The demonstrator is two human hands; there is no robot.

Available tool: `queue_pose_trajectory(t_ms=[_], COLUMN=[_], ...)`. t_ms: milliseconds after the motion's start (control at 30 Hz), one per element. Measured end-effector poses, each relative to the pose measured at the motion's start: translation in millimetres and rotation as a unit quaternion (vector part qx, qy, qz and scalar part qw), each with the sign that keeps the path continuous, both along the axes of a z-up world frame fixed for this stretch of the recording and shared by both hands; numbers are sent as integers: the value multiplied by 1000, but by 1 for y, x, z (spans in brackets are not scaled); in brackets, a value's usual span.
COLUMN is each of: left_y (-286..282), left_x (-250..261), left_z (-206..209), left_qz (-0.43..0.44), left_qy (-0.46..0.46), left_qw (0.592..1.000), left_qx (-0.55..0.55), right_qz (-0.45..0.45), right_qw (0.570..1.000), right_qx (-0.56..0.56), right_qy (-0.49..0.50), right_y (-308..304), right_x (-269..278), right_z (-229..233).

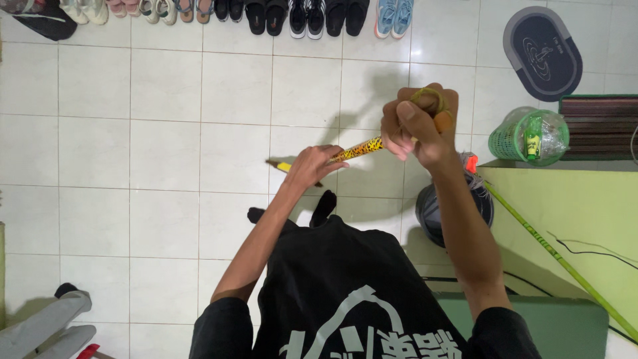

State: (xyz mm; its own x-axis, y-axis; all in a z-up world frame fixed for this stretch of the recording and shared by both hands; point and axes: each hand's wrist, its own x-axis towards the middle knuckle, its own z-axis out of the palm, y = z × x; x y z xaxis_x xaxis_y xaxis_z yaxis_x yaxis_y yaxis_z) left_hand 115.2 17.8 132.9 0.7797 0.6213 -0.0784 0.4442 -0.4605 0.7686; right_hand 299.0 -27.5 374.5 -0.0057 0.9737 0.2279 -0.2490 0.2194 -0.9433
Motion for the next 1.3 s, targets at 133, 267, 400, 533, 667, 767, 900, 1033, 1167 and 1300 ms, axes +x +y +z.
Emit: queue_pose_trajectory(t_ms=[133, 267, 400, 533, 667, 767, 900, 1033, 1167, 1300], left_y=[-11, 6, 46, 62, 39, 19, 7, 3, -1, -16], left_x=[1, -8, -27, -32, -5, 32, 54, 58, 63, 78], left_z=[-10, 16, 70, 136, 177, 190, 193, 190, 185, 166], left_qz=[24, -12, 15, 74, -78, -144, -119, -95, -38, -34], left_qy=[-5, -120, -116, -235, -403, -392, -247, -362, -406, -377], left_qw=[1000, 993, 986, 963, 904, 907, 955, 919, 904, 902], left_qx=[19, -4, -117, -113, -120, -57, -114, -121, -130, -206], right_qz=[16, 50, 61, 30, -112, -160, -139, -140, -133, -110], right_qw=[1000, 996, 995, 990, 968, 952, 965, 957, 951, 939], right_qx=[-17, -16, 37, 11, -124, -93, -120, -125, -170, -186], right_qy=[12, -71, -62, -135, -187, -244, -189, -223, -223, -268], right_y=[2, 2, -1, -11, -32, -52, -65, -72, -75, -87], right_x=[0, -6, -6, -10, -17, -7, 3, 26, 40, 63], right_z=[-18, -32, -62, -171, -317, -368, -363, -334, -297, -283])
